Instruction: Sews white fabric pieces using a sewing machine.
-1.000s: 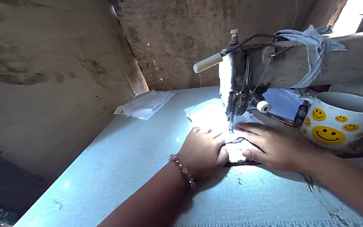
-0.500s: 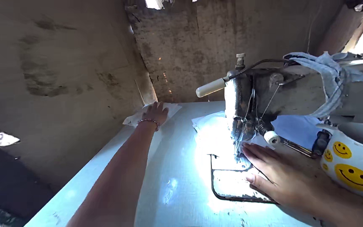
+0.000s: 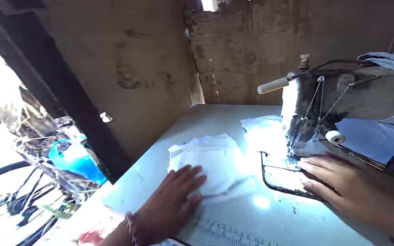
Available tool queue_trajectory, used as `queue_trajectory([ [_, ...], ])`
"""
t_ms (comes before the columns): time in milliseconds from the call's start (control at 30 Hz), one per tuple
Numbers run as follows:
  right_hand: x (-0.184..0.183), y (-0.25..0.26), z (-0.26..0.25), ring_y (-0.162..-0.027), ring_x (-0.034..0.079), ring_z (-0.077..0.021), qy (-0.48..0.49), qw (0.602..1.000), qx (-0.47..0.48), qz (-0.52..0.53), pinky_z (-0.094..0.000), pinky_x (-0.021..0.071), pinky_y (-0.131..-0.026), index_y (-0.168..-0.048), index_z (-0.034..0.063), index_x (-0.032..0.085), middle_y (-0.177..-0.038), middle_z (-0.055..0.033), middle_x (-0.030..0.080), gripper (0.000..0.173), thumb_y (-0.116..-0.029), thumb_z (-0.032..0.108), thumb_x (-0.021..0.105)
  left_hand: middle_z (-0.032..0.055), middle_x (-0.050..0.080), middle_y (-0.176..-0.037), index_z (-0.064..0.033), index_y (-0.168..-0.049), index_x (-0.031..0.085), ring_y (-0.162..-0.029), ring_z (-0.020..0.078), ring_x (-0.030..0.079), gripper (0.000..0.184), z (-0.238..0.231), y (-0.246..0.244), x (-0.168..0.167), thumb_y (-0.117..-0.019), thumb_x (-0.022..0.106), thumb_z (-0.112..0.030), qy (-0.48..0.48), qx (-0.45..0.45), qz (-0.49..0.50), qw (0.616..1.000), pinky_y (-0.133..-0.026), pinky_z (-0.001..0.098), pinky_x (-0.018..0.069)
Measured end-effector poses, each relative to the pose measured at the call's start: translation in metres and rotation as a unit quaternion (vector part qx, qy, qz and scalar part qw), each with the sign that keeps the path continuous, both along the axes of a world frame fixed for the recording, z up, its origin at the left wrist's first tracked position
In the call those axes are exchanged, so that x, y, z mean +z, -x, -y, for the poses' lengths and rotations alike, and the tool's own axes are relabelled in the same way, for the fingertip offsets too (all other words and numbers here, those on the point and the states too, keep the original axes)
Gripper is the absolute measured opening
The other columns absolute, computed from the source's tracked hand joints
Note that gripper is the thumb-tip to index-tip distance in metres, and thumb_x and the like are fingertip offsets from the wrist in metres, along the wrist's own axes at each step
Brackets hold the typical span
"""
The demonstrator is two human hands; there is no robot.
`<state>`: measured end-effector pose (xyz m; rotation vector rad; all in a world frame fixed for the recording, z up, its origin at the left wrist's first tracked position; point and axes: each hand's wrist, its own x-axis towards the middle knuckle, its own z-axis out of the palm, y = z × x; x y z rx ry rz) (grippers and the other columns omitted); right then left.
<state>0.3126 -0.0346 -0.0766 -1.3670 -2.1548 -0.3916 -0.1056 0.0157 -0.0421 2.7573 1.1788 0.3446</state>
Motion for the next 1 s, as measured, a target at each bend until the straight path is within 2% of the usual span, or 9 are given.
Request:
queue_trajectory([
  [67, 0.006, 0.014, -0.005, -0.1, 0.073, -0.0241, -0.068, 0.996, 0.063, 0.004, -0.0416, 0.0595, -0.087, -0.103, 0.0116, 0.078, -0.103, -0.0072, 0.076, 0.043, -0.1024, 0.04, 0.046, 0.008, 0.055, -0.152, -0.0182, -0.139, 0.065, -0.143, 0.0374, 0.048, 0.054, 0.037, 0.005, -0.003, -0.1091, 0.031, -0.048, -0.016, -0.035, 0.028, 0.999, -0.11, 0.0698, 0.0356],
  [167, 0.021, 0.05, -0.017, -0.098, 0.072, -0.0214, -0.076, 0.98, 0.181, 0.028, -0.0379, 0.0596, -0.083, -0.104, 0.0152, 0.076, -0.103, -0.0037, 0.075, 0.028, -0.1025, 0.024, 0.05, 0.0043, 0.06, -0.147, -0.0205, -0.135, 0.069, -0.139, 0.0313, 0.053, 0.047, 0.058, 0.002, 0.01, -0.1098, 0.035, -0.043, 0.009, -0.034, 0.05, 0.998, -0.109, 0.0649, 0.0404],
  [267, 0.033, 0.086, -0.03, -0.107, 0.07, -0.0291, -0.009, 0.966, 0.253, 0.06, -0.0447, 0.0595, -0.084, -0.122, 0.0181, 0.073, -0.124, -0.0079, 0.071, 0.042, -0.0902, -0.001, 0.054, 0.0105, 0.07, -0.13, -0.0095, -0.123, 0.074, -0.123, 0.0328, 0.064, 0.032, 0.039, -0.005, 0.024, -0.099, 0.054, -0.015, -0.045, 0.016, 0.105, 0.993, -0.098, 0.0631, 0.0491],
  [333, 0.044, 0.102, -0.034, -0.118, 0.064, -0.0387, 0.082, 0.963, 0.239, 0.098, -0.0548, 0.056, -0.089, -0.128, 0.0169, 0.07, -0.135, -0.014, 0.065, 0.052, -0.0864, -0.012, 0.058, 0.0108, 0.071, -0.127, -0.0084, -0.121, 0.075, -0.123, 0.0323, 0.064, 0.034, 0.013, -0.005, 0.036, -0.0947, 0.053, -0.004, -0.057, 0.051, 0.098, 0.992, -0.101, 0.0599, 0.0493],
  [433, 0.064, 0.11, -0.035, -0.128, 0.054, -0.0443, 0.205, 0.952, 0.178, 0.14, -0.0602, 0.0472, -0.099, -0.104, 0.0023, 0.073, -0.131, -0.0211, 0.062, 0.021, -0.0916, -0.008, 0.059, 0.0125, 0.064, -0.139, -0.0107, -0.131, 0.07, -0.133, 0.0337, 0.055, 0.038, -0.027, -0.001, 0.05, -0.0973, 0.053, -0.006, 0.037, 0.065, 0.046, 0.996, -0.108, 0.0593, 0.0427],
  [533, 0.075, 0.104, -0.035, -0.119, 0.06, -0.0407, 0.181, 0.966, 0.141, 0.117, -0.0556, 0.0503, -0.093, -0.089, 0.0012, 0.074, -0.119, -0.0189, 0.068, 0.013, -0.0895, -0.005, 0.063, 0.0141, 0.057, -0.147, -0.0122, -0.134, 0.068, -0.141, 0.0357, 0.047, 0.035, -0.049, -0.005, 0.055, -0.1015, 0.06, -0.02, 0.116, 0.05, -0.016, 0.992, -0.111, 0.0641, 0.0349],
  [667, 0.082, 0.114, -0.052, -0.124, 0.058, -0.0373, 0.229, 0.962, 0.141, 0.041, -0.0544, 0.0484, -0.1, -0.11, 0.0035, 0.074, -0.127, -0.0156, 0.067, 0.034, -0.0919, -0.013, 0.051, 0.0138, 0.067, -0.132, -0.0061, -0.119, 0.074, -0.132, 0.034, 0.055, 0.031, -0.057, -0.014, 0.055, -0.1047, 0.058, -0.028, 0.106, 0.045, -0.007, 0.993, -0.108, 0.0636, 0.0372],
  [833, 0.074, 0.148, -0.087, -0.141, 0.043, -0.0415, 0.356, 0.921, 0.153, 0.036, -0.065, 0.0348, -0.11, -0.15, 0.0123, 0.052, -0.149, -0.0167, 0.053, 0.053, -0.1014, -0.006, 0.041, 0.0198, 0.066, -0.128, -0.0021, -0.128, 0.067, -0.127, 0.0364, 0.058, 0.039, -0.056, -0.024, 0.064, -0.1053, 0.057, -0.032, 0.132, 0.015, -0.022, 0.991, -0.109, 0.0644, 0.0357],
  [1000, 0.079, 0.158, -0.095, -0.131, 0.049, -0.0439, 0.406, 0.91, 0.071, 0.035, -0.0611, 0.0369, -0.108, -0.144, 0.003, 0.054, -0.133, -0.0246, 0.059, 0.04, -0.1047, 0.009, 0.051, 0.0179, 0.062, -0.135, -0.0047, -0.131, 0.066, -0.133, 0.0357, 0.053, 0.042, -0.048, -0.034, 0.062, -0.1014, 0.063, -0.035, 0.128, 0.036, -0.07, 0.989, -0.111, 0.064, 0.0315],
])
